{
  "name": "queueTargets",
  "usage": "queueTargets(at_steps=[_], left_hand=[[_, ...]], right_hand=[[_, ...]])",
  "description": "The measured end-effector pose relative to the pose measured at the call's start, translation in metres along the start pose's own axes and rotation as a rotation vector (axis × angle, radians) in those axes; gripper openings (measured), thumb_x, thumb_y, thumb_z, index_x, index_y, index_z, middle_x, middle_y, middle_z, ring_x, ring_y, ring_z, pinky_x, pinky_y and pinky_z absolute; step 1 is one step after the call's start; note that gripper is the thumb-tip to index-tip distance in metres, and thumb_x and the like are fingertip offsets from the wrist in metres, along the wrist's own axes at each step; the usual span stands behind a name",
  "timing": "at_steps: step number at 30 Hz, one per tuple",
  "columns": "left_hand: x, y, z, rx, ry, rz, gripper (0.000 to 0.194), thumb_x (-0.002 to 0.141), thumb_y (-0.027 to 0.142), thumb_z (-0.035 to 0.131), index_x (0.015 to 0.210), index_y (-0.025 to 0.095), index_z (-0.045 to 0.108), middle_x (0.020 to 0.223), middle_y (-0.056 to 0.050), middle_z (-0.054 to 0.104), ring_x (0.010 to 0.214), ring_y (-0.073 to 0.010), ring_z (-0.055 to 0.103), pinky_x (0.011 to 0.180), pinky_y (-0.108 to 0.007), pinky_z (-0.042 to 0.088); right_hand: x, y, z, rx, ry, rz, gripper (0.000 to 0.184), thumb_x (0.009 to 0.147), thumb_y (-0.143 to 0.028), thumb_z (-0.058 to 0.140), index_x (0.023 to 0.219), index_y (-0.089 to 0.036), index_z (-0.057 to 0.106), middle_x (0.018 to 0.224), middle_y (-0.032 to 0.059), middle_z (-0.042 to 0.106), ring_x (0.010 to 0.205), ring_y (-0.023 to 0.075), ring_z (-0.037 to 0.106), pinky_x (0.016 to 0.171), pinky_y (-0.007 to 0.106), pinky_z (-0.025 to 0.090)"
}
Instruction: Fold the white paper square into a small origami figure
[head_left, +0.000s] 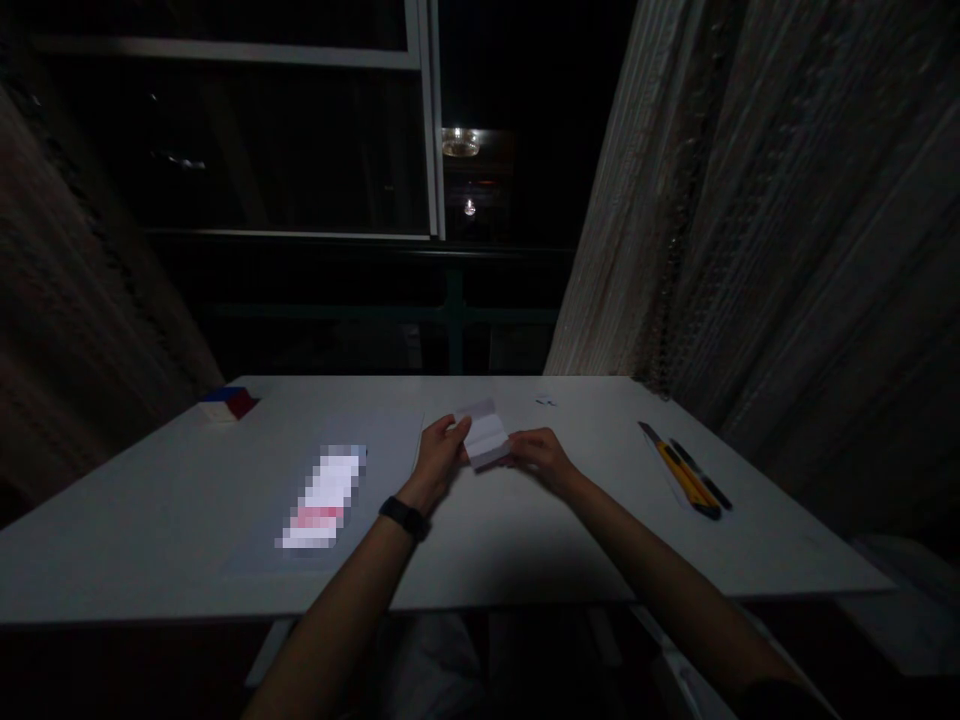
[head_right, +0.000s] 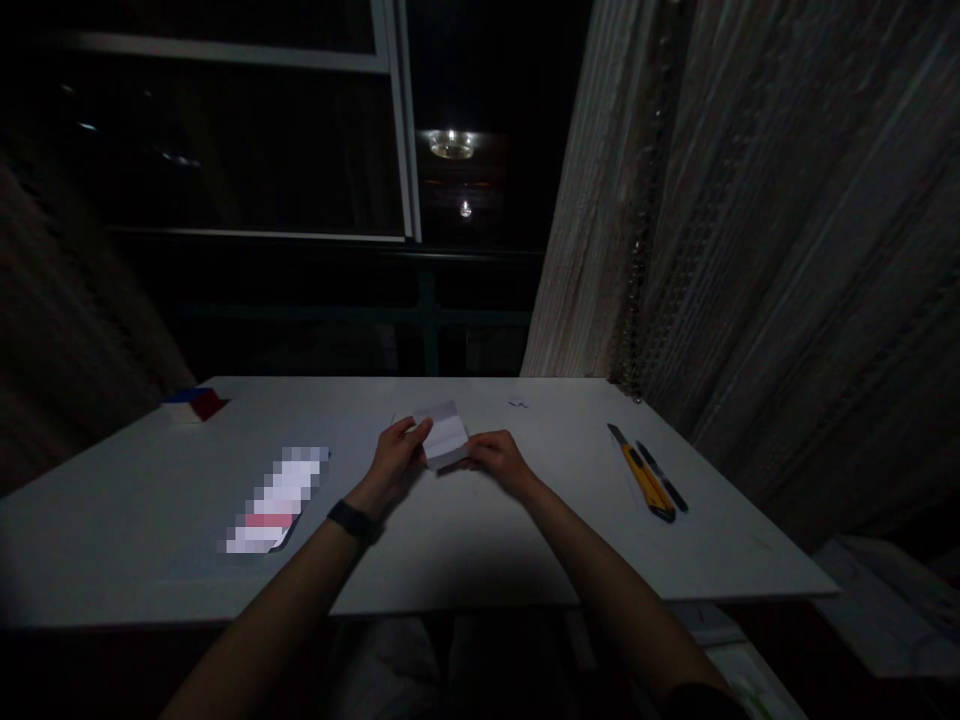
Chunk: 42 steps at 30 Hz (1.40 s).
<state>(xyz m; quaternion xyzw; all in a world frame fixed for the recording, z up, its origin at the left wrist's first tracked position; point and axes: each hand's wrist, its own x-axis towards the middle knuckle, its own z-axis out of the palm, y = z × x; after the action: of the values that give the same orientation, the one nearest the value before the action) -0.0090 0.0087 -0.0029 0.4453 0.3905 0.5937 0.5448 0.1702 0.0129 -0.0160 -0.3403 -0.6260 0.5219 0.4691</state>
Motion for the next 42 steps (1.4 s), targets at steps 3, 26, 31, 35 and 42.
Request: queueTargets(at_steps=[3,26,31,35,42], left_hand=[[-0.004,0.004,0.003,0.049,-0.028,0.035,0.038,0.057,0.046,0.072,0.065,0.013,0.054,0.059,-0.001,0.058,0.054,-0.0110,0.054,0.047,-0.020,0.041],[-0.002,0.002,-0.001,0.094,0.016,0.022,0.036,0.058,0.043,0.073,0.056,0.012,0.054,0.052,0.000,0.054,0.049,-0.0104,0.052,0.047,-0.022,0.044],[-0.004,-0.002,0.004,0.129,-0.048,-0.008,0.033,0.057,0.038,0.074,0.064,0.009,0.060,0.059,-0.005,0.061,0.052,-0.0125,0.057,0.048,-0.022,0.046],[-0.004,-0.001,0.004,0.087,-0.098,-0.046,0.035,0.057,0.035,0.075,0.074,0.007,0.062,0.066,-0.008,0.065,0.057,-0.0150,0.061,0.053,-0.025,0.050],[-0.005,0.003,-0.002,0.099,-0.224,-0.149,0.038,0.055,0.025,0.079,0.084,0.005,0.063,0.070,-0.011,0.066,0.059,-0.0188,0.064,0.056,-0.030,0.055]], right_hand=[[0.003,0.001,0.001,0.045,0.127,0.072,0.047,0.067,-0.056,0.059,0.048,-0.012,0.062,0.054,0.0060,0.061,0.050,0.0151,0.056,0.053,0.028,0.044],[0.004,-0.008,-0.013,-0.094,0.070,-0.017,0.025,0.058,-0.034,0.070,0.070,-0.014,0.064,0.066,0.0028,0.063,0.062,0.0149,0.056,0.059,0.028,0.041],[0.005,-0.005,-0.008,0.004,0.145,0.112,0.041,0.051,-0.035,0.077,0.082,-0.017,0.057,0.057,-0.0017,0.062,0.051,0.0134,0.056,0.049,0.024,0.039],[0.004,-0.006,-0.008,0.059,0.111,0.197,0.047,0.050,-0.033,0.078,0.089,-0.015,0.059,0.066,0.0028,0.066,0.053,0.0143,0.059,0.050,0.024,0.040],[0.002,-0.010,-0.018,0.066,-0.004,0.211,0.043,0.050,-0.028,0.079,0.087,-0.012,0.063,0.067,0.0042,0.067,0.055,0.0145,0.060,0.054,0.025,0.042]])
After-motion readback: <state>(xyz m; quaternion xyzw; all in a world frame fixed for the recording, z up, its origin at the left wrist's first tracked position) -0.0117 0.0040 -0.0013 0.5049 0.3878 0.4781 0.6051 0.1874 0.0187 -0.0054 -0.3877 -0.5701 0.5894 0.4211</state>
